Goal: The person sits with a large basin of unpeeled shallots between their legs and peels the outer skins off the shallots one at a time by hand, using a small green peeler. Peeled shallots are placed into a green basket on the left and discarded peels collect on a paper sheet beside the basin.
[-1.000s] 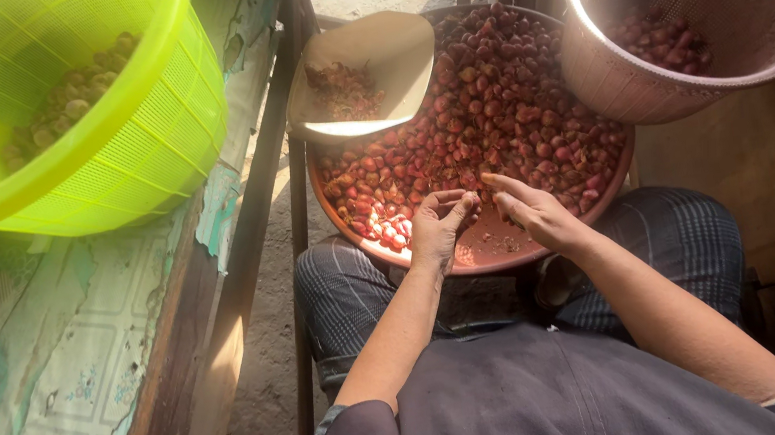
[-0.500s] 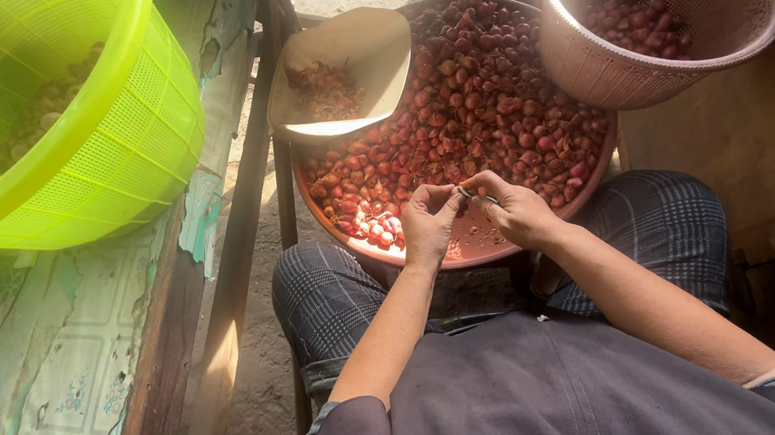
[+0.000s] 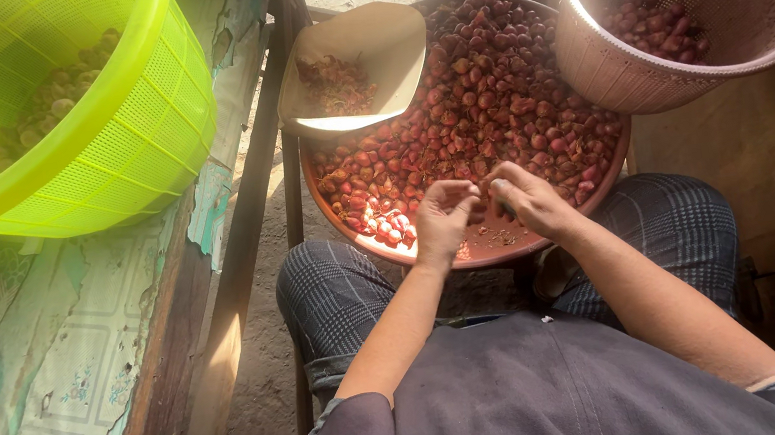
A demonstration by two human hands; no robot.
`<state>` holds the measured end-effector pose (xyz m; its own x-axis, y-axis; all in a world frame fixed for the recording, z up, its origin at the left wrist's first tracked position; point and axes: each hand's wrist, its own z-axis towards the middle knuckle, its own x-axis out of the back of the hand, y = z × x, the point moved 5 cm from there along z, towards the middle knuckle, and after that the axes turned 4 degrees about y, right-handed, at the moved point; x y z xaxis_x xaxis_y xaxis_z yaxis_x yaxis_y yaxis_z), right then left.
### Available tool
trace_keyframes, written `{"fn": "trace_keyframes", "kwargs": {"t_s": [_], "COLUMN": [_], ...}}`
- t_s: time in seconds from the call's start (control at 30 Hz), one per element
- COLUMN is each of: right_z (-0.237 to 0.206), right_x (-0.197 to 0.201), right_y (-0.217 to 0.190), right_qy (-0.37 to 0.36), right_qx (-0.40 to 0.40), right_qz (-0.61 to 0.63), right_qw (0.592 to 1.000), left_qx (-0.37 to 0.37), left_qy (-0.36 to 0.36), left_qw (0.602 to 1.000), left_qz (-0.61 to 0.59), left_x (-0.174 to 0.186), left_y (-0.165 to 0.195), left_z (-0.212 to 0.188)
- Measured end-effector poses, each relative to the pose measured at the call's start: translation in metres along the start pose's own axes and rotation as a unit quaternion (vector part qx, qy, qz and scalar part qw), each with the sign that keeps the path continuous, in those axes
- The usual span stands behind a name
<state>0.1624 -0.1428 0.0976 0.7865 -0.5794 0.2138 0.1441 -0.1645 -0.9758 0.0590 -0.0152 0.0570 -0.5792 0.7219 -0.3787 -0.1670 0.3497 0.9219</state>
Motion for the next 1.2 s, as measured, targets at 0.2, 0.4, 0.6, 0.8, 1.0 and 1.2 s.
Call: {"fn": "trace_keyframes", "kwargs": {"t_s": [0.2,0.4,0.6,0.8,1.0,1.2], "right_z": [-0.012,-0.014,-0.018,-0.015,-0.012,-0.004], "right_x": [-0.004,0.001,-0.009,-0.001,-0.010,0.000], "right_y": [-0.014,-0.024,-0.020,-0.006,0.000,0.013], "right_qy": [-0.029,-0.015,-0.063,-0.009,-0.014,0.046], "right_qx": [0.009,0.026,0.011,-0.055,0.008,-0.040], "right_qz": [0.063,0.021,0.094,0.028,0.014,0.031], "right_qw": [0.998,0.999,0.994,0.998,1.000,0.998], "left_qx": [-0.046,-0.021,-0.024,-0.019,0.004,0.041], "left_qy": [-0.009,0.013,0.011,0.022,0.003,-0.052], "left_qw": [0.997,0.998,0.999,1.000,0.996,0.989], "left_qz": [-0.069,-0.058,-0.037,-0.005,-0.088,-0.135], "left_x": [-0.002,0.001,0.008,0.013,0.013,0.010], "left_y": [0.020,0.020,0.008,-0.006,-0.012,-0.016], "left_z": [-0.003,-0.003,-0.005,-0.001,-0.003,-0.005]}}
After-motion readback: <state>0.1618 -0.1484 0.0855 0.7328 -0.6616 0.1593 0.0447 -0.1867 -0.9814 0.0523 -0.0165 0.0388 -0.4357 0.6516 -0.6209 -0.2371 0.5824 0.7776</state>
